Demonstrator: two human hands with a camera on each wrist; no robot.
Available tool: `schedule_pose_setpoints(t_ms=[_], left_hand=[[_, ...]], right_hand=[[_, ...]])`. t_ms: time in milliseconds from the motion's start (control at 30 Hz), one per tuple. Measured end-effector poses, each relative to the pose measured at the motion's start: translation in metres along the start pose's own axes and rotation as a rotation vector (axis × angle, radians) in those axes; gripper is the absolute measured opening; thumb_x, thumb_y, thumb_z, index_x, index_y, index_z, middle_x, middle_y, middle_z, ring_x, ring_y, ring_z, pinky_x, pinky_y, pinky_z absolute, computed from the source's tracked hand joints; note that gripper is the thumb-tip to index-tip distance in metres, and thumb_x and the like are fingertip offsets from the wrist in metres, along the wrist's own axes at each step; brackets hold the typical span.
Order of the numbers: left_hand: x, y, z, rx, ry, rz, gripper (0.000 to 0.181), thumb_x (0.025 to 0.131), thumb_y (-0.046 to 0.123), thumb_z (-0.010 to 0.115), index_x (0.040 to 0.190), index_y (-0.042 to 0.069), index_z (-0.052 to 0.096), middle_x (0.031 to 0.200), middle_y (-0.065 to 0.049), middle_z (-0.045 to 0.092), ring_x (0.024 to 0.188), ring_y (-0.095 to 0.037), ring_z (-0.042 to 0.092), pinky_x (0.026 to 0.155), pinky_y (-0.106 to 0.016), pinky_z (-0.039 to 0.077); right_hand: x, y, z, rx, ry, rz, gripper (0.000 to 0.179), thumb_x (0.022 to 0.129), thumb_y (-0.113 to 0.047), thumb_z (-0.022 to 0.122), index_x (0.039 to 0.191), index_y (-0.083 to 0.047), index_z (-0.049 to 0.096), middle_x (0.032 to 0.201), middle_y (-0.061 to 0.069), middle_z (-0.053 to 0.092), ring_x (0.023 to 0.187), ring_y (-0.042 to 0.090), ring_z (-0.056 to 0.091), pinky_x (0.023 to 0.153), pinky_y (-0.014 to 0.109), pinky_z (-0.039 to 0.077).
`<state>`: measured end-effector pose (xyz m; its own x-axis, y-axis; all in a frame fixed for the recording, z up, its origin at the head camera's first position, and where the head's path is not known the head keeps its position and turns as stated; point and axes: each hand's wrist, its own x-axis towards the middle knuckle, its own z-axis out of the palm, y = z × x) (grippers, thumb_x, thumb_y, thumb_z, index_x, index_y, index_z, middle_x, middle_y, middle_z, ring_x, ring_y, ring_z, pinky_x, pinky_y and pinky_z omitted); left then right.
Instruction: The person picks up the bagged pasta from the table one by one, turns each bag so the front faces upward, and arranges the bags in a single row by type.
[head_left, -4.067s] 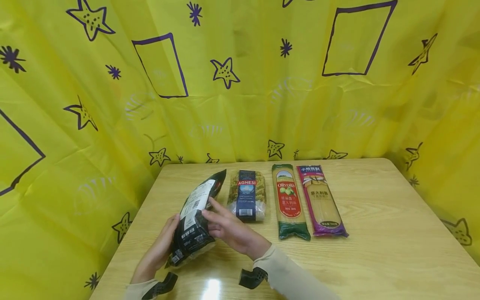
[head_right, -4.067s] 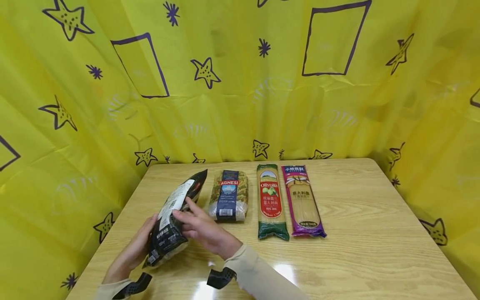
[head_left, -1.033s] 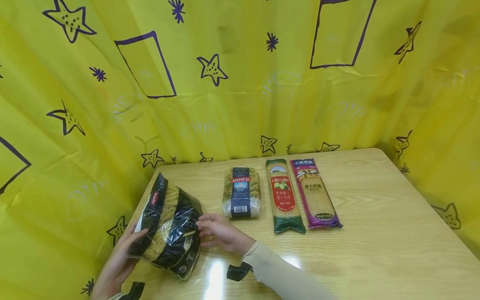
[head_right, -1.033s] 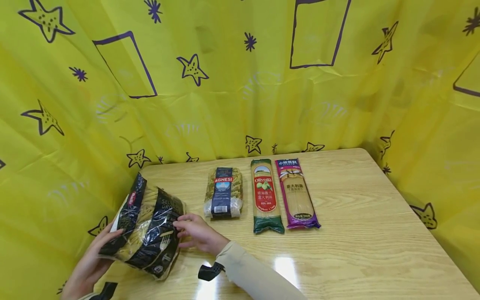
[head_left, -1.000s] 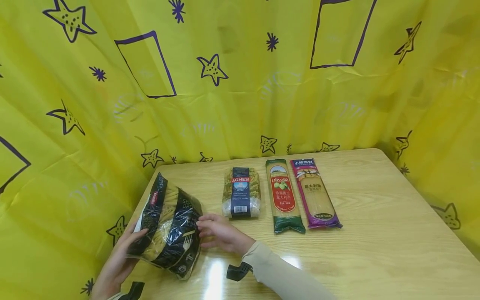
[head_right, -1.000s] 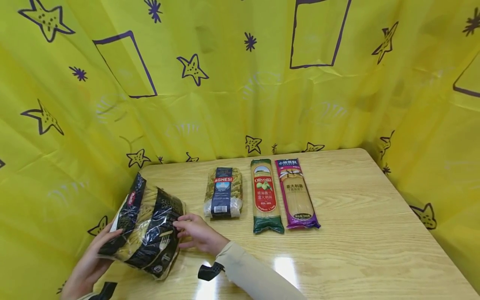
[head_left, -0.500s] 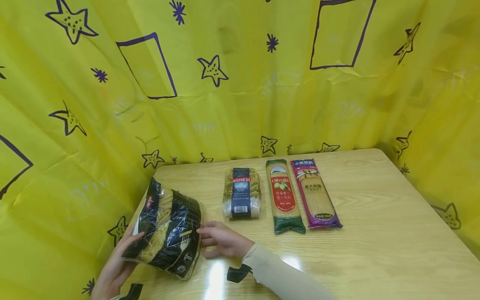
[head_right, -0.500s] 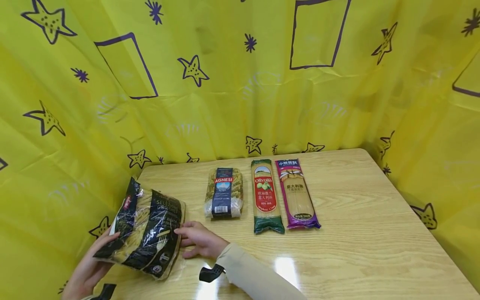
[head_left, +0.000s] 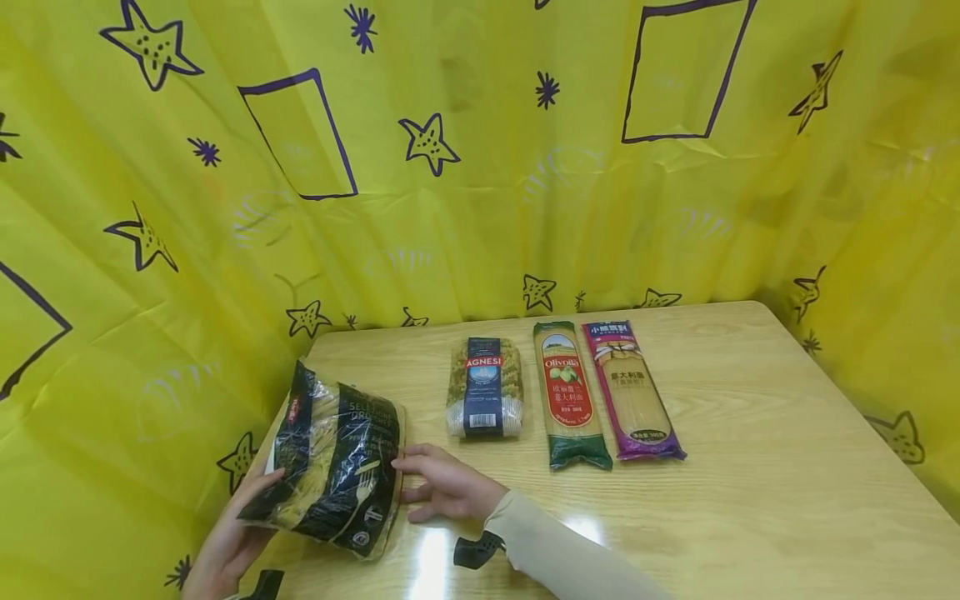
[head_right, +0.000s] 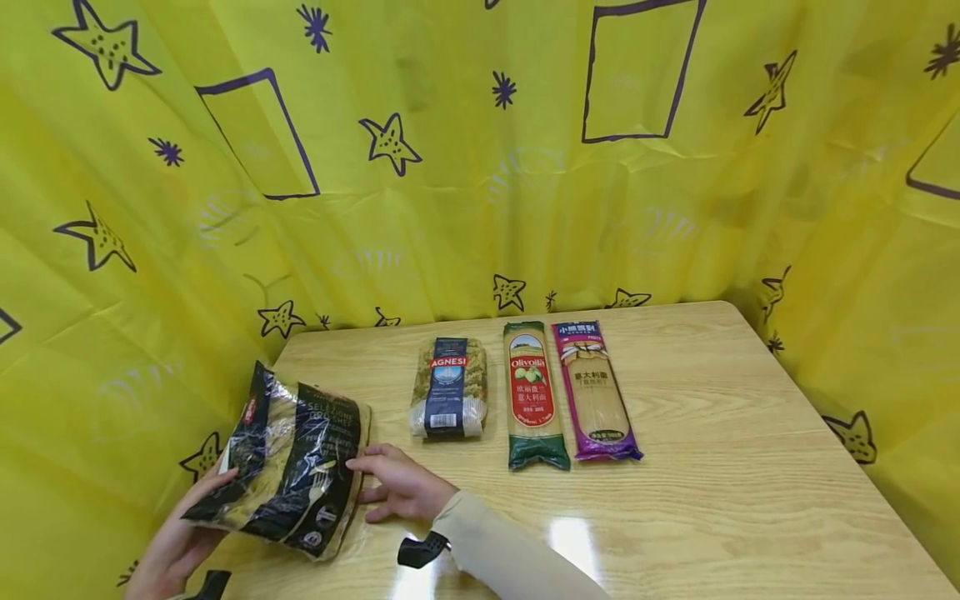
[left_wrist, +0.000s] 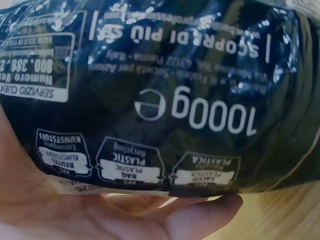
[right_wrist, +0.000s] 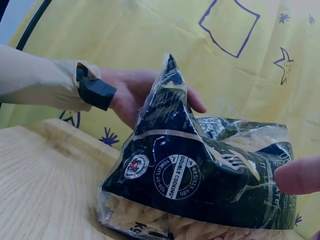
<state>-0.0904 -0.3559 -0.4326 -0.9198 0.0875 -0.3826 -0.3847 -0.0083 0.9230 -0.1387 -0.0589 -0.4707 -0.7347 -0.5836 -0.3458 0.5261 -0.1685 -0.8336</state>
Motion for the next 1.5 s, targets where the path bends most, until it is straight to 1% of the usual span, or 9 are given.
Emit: schedule_pose_setpoints(t_ms=[400, 633, 800, 933, 1033, 1133, 1267, 1367, 1500], left_hand=[[-0.002, -0.01, -0.01, 0.018, 0.014, -0.026, 0.06, 0.111, 0.05, 0.018, 0.165, 0.035, -0.004, 0.165, -0.016, -0.038, 0.101, 0.012, 0.049, 0.089, -0.017, 0.045], [-0.005, -0.021, -0.023, 0.061, 0.002, 0.004, 0.048, 0.113, 0.044, 0.02, 0.098, 0.064, 0.062, 0.111, 0.027, 0.05, 0.102, 0.0, 0.058, 0.091, -0.027, 0.052], [-0.005, -0.025, -0.023, 0.107, 0.031, -0.043, 0.04, 0.112, 0.045, 0.019, 0.101, 0.06, 0.055, 0.148, -0.015, 0.041, 0.104, -0.005, 0.057, 0.093, -0.032, 0.053], [-0.004, -0.026, -0.024, 0.191, 0.037, -0.088, 0.049, 0.112, 0.047, 0.016, 0.156, 0.031, 0.031, 0.158, -0.037, 0.018, 0.11, -0.01, 0.057, 0.098, -0.037, 0.053], [-0.005, -0.028, -0.032, 0.163, -0.087, -0.084, 0.059, 0.112, 0.047, 0.016, 0.163, 0.016, 0.015, 0.144, -0.018, 0.05, 0.112, -0.004, 0.059, 0.1, -0.033, 0.053], [-0.011, -0.037, -0.044, 0.026, -0.262, -0.028, 0.039, 0.115, 0.038, 0.017, 0.141, 0.045, 0.045, 0.133, 0.021, 0.055, 0.113, 0.009, 0.057, 0.1, -0.027, 0.053], [-0.019, -0.043, -0.041, -0.034, -0.166, -0.052, 0.044, 0.116, 0.033, 0.021, 0.114, 0.059, 0.056, 0.166, 0.01, 0.023, 0.143, -0.007, 0.039, 0.109, -0.034, 0.051], [-0.021, -0.037, -0.028, 0.012, 0.013, -0.13, 0.038, 0.114, 0.041, 0.025, 0.149, 0.046, 0.038, 0.169, -0.024, -0.023, 0.157, -0.041, 0.006, 0.124, -0.056, 0.035], [-0.018, -0.027, -0.021, 0.089, -0.054, -0.189, 0.086, 0.11, 0.055, 0.022, 0.158, 0.003, -0.028, 0.165, -0.035, -0.024, 0.156, -0.052, -0.008, 0.129, -0.062, 0.017]], right_hand=[[0.0, -0.001, 0.003, 0.018, 0.005, -0.005, 0.068, 0.101, -0.021, 0.062, 0.156, 0.002, 0.029, 0.155, 0.026, 0.043, 0.134, 0.06, 0.048, 0.112, 0.073, 0.041], [-0.001, 0.001, 0.003, 0.003, 0.012, -0.014, 0.066, 0.1, -0.023, 0.064, 0.154, 0.001, 0.034, 0.156, 0.026, 0.042, 0.127, 0.05, 0.056, 0.112, 0.063, 0.046], [-0.001, 0.002, 0.003, -0.013, 0.014, -0.04, 0.06, 0.099, -0.023, 0.064, 0.148, 0.002, 0.04, 0.151, 0.024, 0.047, 0.106, 0.029, 0.06, 0.091, 0.036, 0.055], [-0.002, 0.001, 0.003, 0.004, 0.008, -0.072, 0.062, 0.1, -0.018, 0.061, 0.15, 0.009, 0.036, 0.152, 0.031, 0.045, 0.108, 0.027, 0.057, 0.084, 0.027, 0.053], [0.0, 0.0, 0.002, 0.042, -0.007, -0.081, 0.049, 0.1, -0.015, 0.06, 0.139, 0.01, 0.047, 0.128, 0.021, 0.061, 0.097, 0.02, 0.057, 0.079, 0.023, 0.053], [0.003, 0.001, -0.001, 0.064, -0.015, -0.071, 0.036, 0.099, -0.017, 0.06, 0.128, 0.004, 0.053, 0.105, 0.008, 0.059, 0.083, 0.012, 0.052, 0.074, 0.02, 0.05], [0.005, 0.004, -0.002, 0.03, -0.026, -0.04, 0.053, 0.1, -0.021, 0.06, 0.141, 0.009, 0.045, 0.132, 0.026, 0.055, 0.103, 0.024, 0.057, 0.093, 0.033, 0.052], [0.005, 0.004, 0.0, -0.01, -0.052, -0.024, 0.072, 0.099, -0.024, 0.061, 0.152, 0.014, 0.032, 0.156, 0.041, 0.032, 0.138, 0.049, 0.044, 0.118, 0.053, 0.041], [0.002, 0.001, 0.001, -0.031, -0.087, -0.032, 0.061, 0.1, -0.028, 0.062, 0.144, 0.011, 0.045, 0.151, 0.033, 0.044, 0.14, 0.049, 0.045, 0.122, 0.057, 0.037]])
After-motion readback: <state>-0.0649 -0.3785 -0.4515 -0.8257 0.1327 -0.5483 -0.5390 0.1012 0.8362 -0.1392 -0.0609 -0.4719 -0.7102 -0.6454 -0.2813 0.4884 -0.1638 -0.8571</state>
